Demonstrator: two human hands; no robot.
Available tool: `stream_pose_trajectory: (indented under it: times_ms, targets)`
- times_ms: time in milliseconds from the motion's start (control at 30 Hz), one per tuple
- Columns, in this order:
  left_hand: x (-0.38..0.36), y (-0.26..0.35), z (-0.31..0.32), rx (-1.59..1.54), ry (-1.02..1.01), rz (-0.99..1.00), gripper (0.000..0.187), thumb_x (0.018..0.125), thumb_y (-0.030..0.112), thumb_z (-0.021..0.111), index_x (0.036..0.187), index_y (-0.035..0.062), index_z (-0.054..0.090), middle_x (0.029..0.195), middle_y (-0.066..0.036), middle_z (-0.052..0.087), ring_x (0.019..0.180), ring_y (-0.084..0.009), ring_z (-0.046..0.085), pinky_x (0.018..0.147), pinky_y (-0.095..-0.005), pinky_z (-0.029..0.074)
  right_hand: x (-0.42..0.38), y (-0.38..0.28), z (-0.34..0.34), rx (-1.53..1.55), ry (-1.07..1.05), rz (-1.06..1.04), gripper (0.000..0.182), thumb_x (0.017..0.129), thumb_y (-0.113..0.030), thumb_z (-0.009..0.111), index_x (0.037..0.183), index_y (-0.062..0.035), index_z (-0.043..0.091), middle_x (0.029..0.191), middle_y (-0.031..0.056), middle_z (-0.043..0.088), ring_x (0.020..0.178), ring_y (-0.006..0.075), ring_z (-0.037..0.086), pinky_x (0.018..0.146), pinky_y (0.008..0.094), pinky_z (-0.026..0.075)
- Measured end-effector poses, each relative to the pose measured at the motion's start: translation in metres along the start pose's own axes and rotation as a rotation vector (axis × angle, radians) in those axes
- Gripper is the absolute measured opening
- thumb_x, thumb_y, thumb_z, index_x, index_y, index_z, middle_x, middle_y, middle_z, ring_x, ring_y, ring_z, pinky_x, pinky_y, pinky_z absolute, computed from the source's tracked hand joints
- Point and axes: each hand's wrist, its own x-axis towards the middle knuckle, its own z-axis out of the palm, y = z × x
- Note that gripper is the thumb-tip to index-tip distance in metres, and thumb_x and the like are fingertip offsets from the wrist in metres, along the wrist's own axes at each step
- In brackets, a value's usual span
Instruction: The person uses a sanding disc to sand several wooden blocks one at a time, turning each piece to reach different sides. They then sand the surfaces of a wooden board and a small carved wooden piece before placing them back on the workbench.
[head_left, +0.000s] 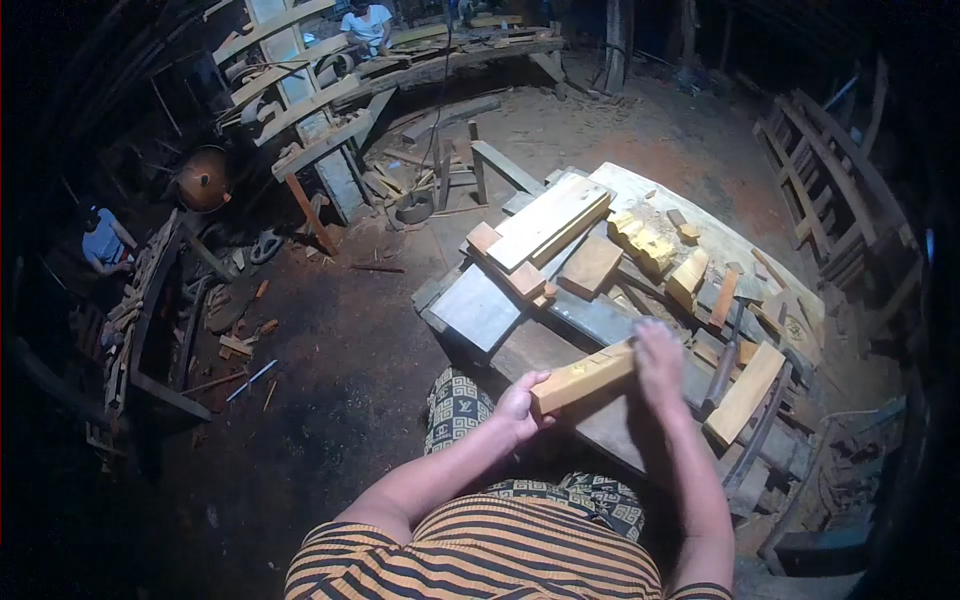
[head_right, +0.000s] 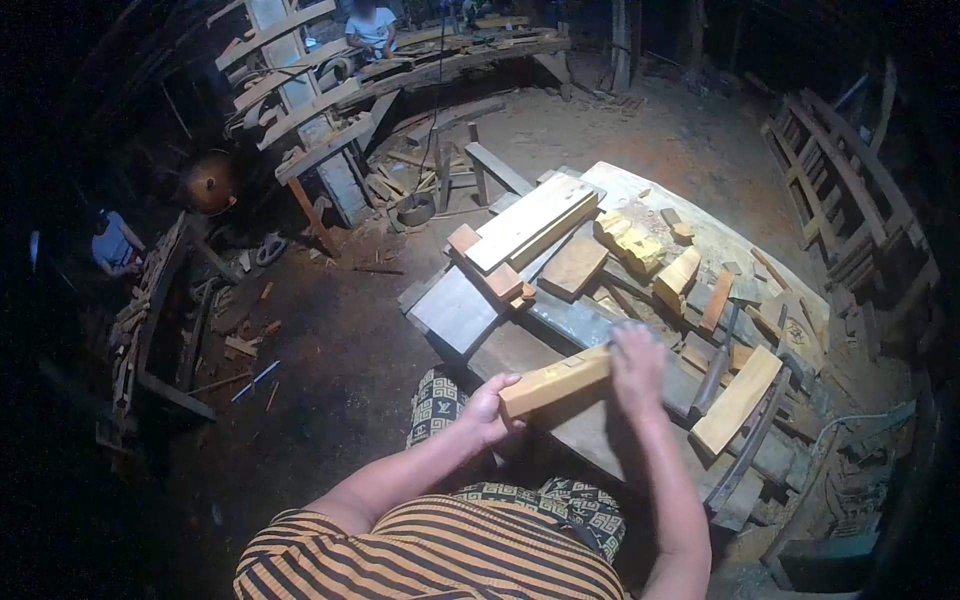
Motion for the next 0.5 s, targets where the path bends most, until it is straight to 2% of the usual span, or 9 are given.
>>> stream_pose_trajectory:
  times_ms: [33, 67, 133, 200, 300, 333, 433, 467, 500]
  targets:
    - [-0.006, 0.001, 0.012, 0.17, 0.139, 0.137, 0.045, 0.086, 0.042, 0.053, 0.119, 0.0119, 0.055, 0.102, -0.009, 0.062, 0.078, -0.0201, 0.058, 0.055, -0.0338, 0.047, 0.005, 0.006, -0.006, -0.064, -0.037, 0.179, 0.031, 0.091, -0.02, 0.049, 0.117, -0.0085, 0.06, 0.126, 0.0137, 0.056, 0.123, 0.0328, 0.046, 0.107, 0.0447, 0.029]
    - [-0.015, 0.002, 0.023, 0.247, 0.116, 0.188, 0.058, 0.085, 0.053, 0.053, 0.125, 0.0117, 0.051, 0.108, -0.01, 0.061, 0.093, -0.0234, 0.059, 0.065, -0.0397, 0.053, 0.004, 0.005, -0.005, -0.062, -0.038, 0.175, 0.031, 0.091, -0.02, 0.049, 0.117, -0.0085, 0.06, 0.126, 0.0137, 0.056, 0.123, 0.0328, 0.046, 0.107, 0.0447, 0.029]
    - [-0.024, 0.009, 0.041, 0.109, 0.092, 0.138, 0.062, 0.086, 0.058, 0.05, 0.126, 0.0112, 0.051, 0.111, -0.011, 0.061, 0.099, -0.0245, 0.059, 0.071, -0.0432, 0.054, -0.008, 0.001, -0.006, 0.044, -0.141, 0.164, 0.031, 0.09, -0.022, 0.05, 0.116, -0.0079, 0.061, 0.125, 0.0149, 0.057, 0.124, 0.0317, 0.046, 0.107, 0.0441, 0.028]
    - [-0.021, 0.011, 0.044, -0.032, 0.066, 0.084, 0.066, 0.086, 0.063, 0.047, 0.126, 0.0107, 0.051, 0.114, -0.011, 0.06, 0.105, -0.0256, 0.058, 0.076, -0.0467, 0.054, -0.024, -0.039, -0.003, 0.099, -0.077, -0.055, 0.03, 0.088, -0.019, 0.052, 0.114, -0.0052, 0.06, 0.119, 0.0159, 0.059, 0.119, 0.0328, 0.049, 0.102, 0.0452, 0.033]
    - [-0.006, 0.006, 0.028, -0.255, -0.099, 0.058, 0.063, 0.093, 0.059, 0.035, 0.126, 0.0076, 0.05, 0.118, -0.015, 0.059, 0.107, -0.0275, 0.058, 0.091, -0.047, 0.049, -0.049, -0.115, 0.002, 0.138, -0.045, -0.38, 0.03, 0.086, -0.018, 0.058, 0.115, -0.0079, 0.06, 0.117, 0.0146, 0.06, 0.114, 0.0339, 0.052, 0.099, 0.0474, 0.035]
    - [-0.011, 0.009, 0.023, -0.19, -0.16, 0.026, 0.054, 0.096, 0.05, 0.033, 0.126, 0.0077, 0.05, 0.119, -0.016, 0.059, 0.109, -0.0286, 0.057, 0.096, -0.0453, 0.046, -0.052, -0.13, -0.004, 0.19, -0.133, -0.419, 0.034, 0.086, -0.018, 0.058, 0.118, -0.0078, 0.058, 0.121, 0.0149, 0.058, 0.115, 0.0338, 0.052, 0.1, 0.0484, 0.034]
    - [-0.008, 0.008, 0.019, -0.18, -0.052, 0.043, 0.05, 0.097, 0.045, 0.035, 0.126, 0.0082, 0.051, 0.121, -0.016, 0.058, 0.112, -0.03, 0.056, 0.095, -0.0501, 0.046, -0.028, -0.094, -0.002, 0.288, -0.255, -0.379, 0.036, 0.086, -0.017, 0.057, 0.121, -0.0076, 0.057, 0.125, 0.015, 0.056, 0.117, 0.0327, 0.052, 0.101, 0.0472, 0.034]
    - [-0.017, 0.011, 0.023, -0.189, -0.124, 0.024, 0.045, 0.097, 0.038, 0.035, 0.127, 0.0084, 0.05, 0.125, -0.017, 0.055, 0.115, -0.0328, 0.054, 0.091, -0.0571, 0.047, -0.019, -0.066, 0.001, 0.26, -0.176, -0.275, 0.033, 0.088, -0.021, 0.055, 0.118, -0.0071, 0.059, 0.124, 0.0145, 0.056, 0.117, 0.033, 0.051, 0.101, 0.0471, 0.034]
    - [-0.017, 0.011, 0.023, -0.193, -0.13, 0.03, 0.045, 0.097, 0.038, 0.035, 0.127, 0.0084, 0.05, 0.125, -0.017, 0.055, 0.115, -0.0328, 0.054, 0.091, -0.0571, 0.047, -0.012, -0.03, 0.005, 0.225, -0.095, -0.171, 0.032, 0.089, -0.024, 0.053, 0.115, -0.0067, 0.061, 0.123, 0.0139, 0.057, 0.117, 0.0332, 0.051, 0.101, 0.0471, 0.034]
